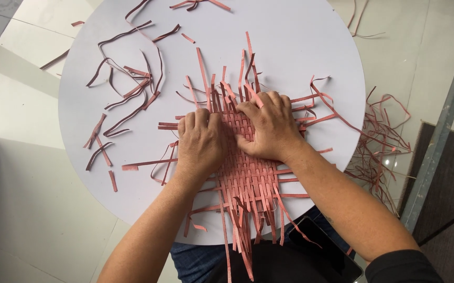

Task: The person is weaving thin pink plastic strips together on a white table to create a rectangular mat.

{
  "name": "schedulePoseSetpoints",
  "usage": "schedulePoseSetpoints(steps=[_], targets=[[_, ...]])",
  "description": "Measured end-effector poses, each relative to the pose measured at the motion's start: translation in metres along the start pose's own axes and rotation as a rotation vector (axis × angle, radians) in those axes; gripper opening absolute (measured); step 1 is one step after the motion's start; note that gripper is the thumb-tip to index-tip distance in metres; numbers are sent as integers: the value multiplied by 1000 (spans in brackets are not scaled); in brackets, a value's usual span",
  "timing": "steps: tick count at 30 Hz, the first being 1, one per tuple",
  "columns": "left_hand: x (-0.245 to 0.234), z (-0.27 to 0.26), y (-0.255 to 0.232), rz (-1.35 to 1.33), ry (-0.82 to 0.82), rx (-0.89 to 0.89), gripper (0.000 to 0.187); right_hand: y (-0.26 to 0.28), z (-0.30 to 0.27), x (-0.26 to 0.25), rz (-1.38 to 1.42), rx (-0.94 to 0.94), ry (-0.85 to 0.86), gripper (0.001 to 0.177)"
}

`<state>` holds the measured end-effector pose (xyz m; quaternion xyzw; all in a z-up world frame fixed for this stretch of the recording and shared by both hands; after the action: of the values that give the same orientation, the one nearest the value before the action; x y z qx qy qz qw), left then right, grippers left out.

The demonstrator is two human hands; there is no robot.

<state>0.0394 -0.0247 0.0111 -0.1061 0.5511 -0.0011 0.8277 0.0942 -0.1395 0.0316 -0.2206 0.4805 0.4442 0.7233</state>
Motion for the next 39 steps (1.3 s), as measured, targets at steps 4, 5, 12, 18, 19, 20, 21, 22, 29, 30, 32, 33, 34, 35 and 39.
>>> schedulePoseSetpoints(steps=[4,5,12,18,19,20,21,22,29,30,32,33,34,35,39], targets=[[0,-1,-1,4,-52,35,10,8,-5,-4,-9,48,39,51],[2,-1,0,4,-58,37,10,11,-8,2,42,20,24,45],[-3,-1,1,-81,-64,36,10,19,-12,10,178,33,35,34],[-27,-9,-11,-15,76,-10,14,19,-11,9,182,31,13,31],[-24,-14,-11,-14,81,-11,14,20,-12,8,185,33,15,31],[-25,-17,-10,-3,37,-13,14,20,-11,7,190,33,6,31],[-26,-21,-9,8,-7,-16,13,20,-9,6,195,32,-3,31],[-24,-22,-9,10,-9,-18,13,20,-9,6,196,29,-5,31],[-19,-21,-3,1,18,-117,26,22,-7,5,157,25,18,30],[-23,-20,-6,10,16,-104,24,23,-6,4,153,32,24,30],[-23,-20,-5,13,27,-107,23,24,-6,6,152,42,32,31],[-23,-20,-5,12,40,-102,22,23,-6,8,148,61,41,32],[-22,-20,-5,13,36,-107,22,24,-6,10,147,54,40,32],[-22,-20,-4,18,29,-106,23,24,-6,11,146,57,34,33],[-21,-20,-5,-5,17,-74,25,25,-7,13,122,62,31,34]])
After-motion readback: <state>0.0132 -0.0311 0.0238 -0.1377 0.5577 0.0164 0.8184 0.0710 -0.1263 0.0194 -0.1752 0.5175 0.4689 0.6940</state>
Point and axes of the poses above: each hand's wrist, its own z-axis towards the middle knuckle, its own x-axis out of the palm, y = z × x, the point moved 6 cm from there along z, towards the middle knuckle, and after that the axes turned 11 degrees about -x, right-handed, at the moved point
